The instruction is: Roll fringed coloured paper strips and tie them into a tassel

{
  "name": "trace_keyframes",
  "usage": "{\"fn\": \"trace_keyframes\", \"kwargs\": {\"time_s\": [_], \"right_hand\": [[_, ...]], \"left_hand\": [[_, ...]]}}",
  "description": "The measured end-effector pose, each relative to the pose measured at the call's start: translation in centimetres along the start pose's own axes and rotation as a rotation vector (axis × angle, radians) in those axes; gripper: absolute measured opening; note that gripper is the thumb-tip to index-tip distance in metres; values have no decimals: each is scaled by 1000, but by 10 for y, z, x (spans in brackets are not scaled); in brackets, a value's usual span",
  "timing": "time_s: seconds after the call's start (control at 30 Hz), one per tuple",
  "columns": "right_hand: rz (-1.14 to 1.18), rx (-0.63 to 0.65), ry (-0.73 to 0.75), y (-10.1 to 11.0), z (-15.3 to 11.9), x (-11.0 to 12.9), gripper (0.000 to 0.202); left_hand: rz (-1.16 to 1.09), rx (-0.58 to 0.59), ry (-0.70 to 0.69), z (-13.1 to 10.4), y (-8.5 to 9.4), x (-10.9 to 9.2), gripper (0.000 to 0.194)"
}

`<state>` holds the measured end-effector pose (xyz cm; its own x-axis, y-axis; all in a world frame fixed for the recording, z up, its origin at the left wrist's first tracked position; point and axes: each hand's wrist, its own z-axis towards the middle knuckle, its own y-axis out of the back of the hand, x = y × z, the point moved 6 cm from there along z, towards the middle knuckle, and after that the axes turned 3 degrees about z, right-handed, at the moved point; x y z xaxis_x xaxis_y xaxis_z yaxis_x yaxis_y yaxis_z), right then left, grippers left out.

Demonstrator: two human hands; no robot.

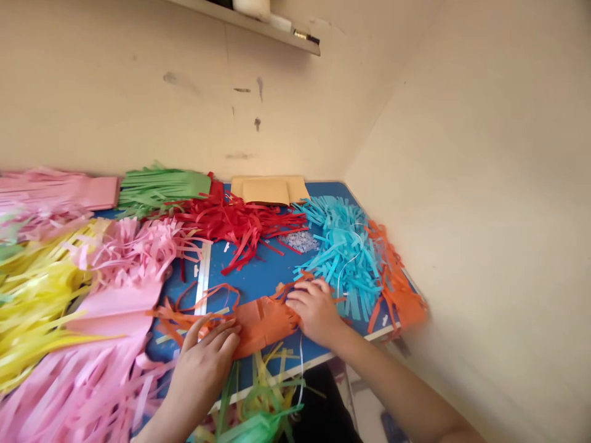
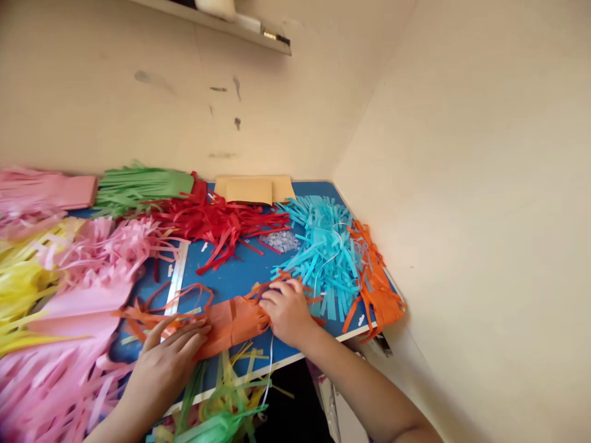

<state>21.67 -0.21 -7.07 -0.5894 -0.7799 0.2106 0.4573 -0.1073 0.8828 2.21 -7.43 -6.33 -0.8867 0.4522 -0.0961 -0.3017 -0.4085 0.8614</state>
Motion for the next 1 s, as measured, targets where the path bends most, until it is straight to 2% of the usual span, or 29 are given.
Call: {"fn": "trace_keyframes", "kwargs": {"time_s": [0.1,0.2,0.27,0.37,0.43,0.57,0.73,0.87,1.0], "right_hand": [[47,79,2,10,-5,12,45],[165,148,111,3,-3,30,42],[262,194,103,-11,2,29,33],[359,240,-24,-28,12,14,14],[359,258,-111,-32,18,6,9],[310,298,-192,-33,30,4,17],[270,354,-329,-39,39,1,14],[182,337,-428,-42,41,-5,14],[114,330,-450,-44,41,-5,23]], "left_hand": [[10,35,17,-3,-4,-2,34],[-11,39,27,-4,-4,-2,30],[-28,42,53,-4,-3,1,23],[-37,91,106,-4,-3,8,20],[-22,121,167,-2,-3,13,25],[5,172,319,6,-8,22,31],[-39,328,451,12,-31,32,36],[26,388,492,18,-37,36,40],[107,421,515,23,-38,36,41]]}}
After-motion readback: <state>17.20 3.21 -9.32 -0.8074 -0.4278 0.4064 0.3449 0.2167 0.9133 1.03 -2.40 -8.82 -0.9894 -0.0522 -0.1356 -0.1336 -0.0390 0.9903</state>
